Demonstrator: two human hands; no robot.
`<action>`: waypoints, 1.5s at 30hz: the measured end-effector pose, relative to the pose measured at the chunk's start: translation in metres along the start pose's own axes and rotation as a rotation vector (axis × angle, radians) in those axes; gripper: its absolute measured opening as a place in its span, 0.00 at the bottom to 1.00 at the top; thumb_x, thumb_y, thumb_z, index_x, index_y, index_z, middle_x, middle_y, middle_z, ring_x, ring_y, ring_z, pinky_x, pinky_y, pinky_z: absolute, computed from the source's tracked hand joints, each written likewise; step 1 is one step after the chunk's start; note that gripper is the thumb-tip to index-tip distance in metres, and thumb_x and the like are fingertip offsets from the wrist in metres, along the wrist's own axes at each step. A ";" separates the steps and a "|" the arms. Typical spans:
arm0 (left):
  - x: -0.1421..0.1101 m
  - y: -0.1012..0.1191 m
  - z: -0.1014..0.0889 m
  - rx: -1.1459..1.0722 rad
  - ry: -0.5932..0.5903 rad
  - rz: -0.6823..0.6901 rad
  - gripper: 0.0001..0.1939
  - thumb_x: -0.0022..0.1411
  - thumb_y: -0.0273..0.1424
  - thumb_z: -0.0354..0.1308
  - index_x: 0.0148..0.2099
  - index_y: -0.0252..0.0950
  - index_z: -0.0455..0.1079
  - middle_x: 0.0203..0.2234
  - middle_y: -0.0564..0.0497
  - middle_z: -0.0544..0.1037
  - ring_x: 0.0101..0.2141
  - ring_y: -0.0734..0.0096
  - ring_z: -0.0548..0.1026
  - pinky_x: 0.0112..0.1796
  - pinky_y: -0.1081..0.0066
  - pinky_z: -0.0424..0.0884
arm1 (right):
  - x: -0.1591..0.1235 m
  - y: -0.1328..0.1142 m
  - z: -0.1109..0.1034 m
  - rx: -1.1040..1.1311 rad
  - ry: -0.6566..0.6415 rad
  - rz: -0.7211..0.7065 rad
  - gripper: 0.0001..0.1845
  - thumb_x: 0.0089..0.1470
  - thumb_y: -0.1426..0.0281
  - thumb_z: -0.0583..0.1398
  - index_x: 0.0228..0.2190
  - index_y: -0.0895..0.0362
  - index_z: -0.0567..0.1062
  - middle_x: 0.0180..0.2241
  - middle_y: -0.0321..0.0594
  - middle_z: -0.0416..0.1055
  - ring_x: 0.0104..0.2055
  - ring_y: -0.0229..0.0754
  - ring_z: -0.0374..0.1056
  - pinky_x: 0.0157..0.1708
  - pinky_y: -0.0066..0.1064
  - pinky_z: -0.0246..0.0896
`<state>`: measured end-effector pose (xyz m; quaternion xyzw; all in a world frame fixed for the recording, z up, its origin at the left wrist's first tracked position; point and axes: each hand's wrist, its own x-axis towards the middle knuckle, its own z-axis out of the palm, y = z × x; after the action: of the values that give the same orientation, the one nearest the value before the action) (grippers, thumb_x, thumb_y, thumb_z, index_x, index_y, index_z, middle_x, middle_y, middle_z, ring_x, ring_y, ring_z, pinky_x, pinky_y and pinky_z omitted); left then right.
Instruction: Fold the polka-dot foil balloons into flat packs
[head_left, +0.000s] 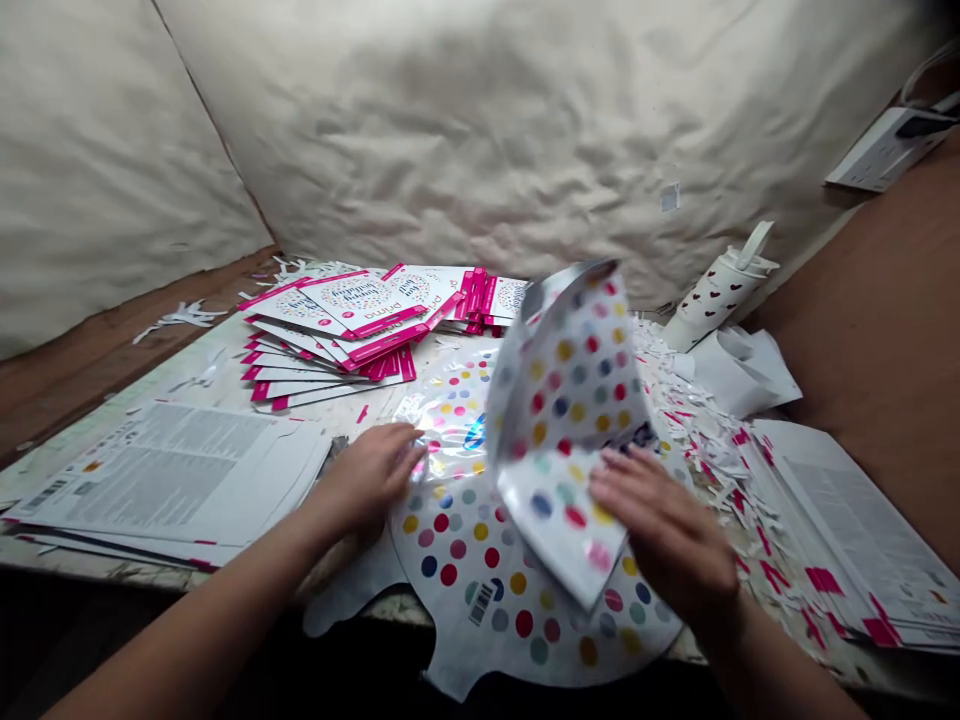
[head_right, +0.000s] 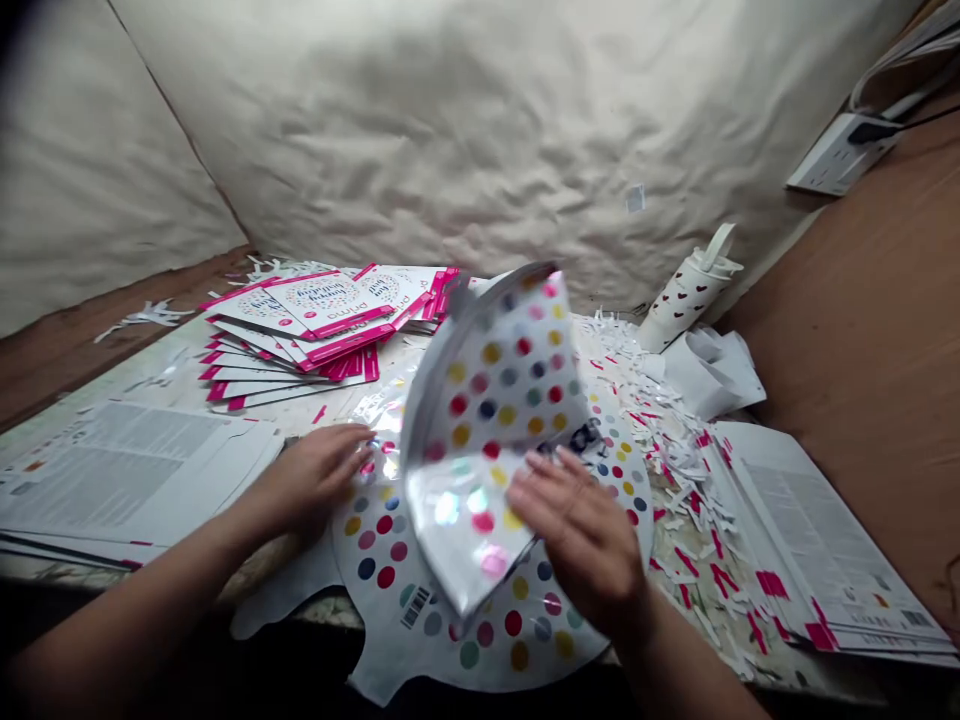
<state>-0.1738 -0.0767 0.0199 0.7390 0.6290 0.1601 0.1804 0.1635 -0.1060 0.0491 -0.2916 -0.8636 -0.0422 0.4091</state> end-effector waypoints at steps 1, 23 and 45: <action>0.002 -0.002 -0.005 -0.149 0.032 -0.064 0.25 0.61 0.48 0.43 0.46 0.35 0.71 0.44 0.43 0.75 0.45 0.58 0.71 0.47 0.60 0.65 | -0.014 -0.007 0.006 0.037 -0.107 -0.018 0.24 0.55 0.77 0.53 0.53 0.53 0.66 0.46 0.43 0.72 0.54 0.48 0.62 0.55 0.48 0.57; 0.120 0.049 0.005 -0.165 -0.023 -0.187 0.14 0.40 0.33 0.62 0.33 0.38 0.74 0.25 0.50 0.75 0.36 0.57 0.72 0.37 0.68 0.66 | -0.070 -0.008 0.034 0.098 -0.433 -0.020 0.19 0.58 0.76 0.50 0.50 0.56 0.70 0.48 0.44 0.70 0.54 0.42 0.63 0.53 0.39 0.60; 0.096 0.037 0.020 -0.727 0.081 -0.256 0.27 0.57 0.26 0.54 0.59 0.39 0.58 0.52 0.43 0.68 0.49 0.62 0.69 0.48 0.61 0.67 | -0.073 0.011 0.037 0.310 -0.468 0.095 0.18 0.58 0.75 0.51 0.49 0.53 0.70 0.48 0.41 0.70 0.54 0.41 0.63 0.57 0.40 0.55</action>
<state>-0.1175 0.0118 0.0200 0.5353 0.6251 0.3779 0.4241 0.1806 -0.1195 -0.0303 -0.2675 -0.9161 0.1781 0.2397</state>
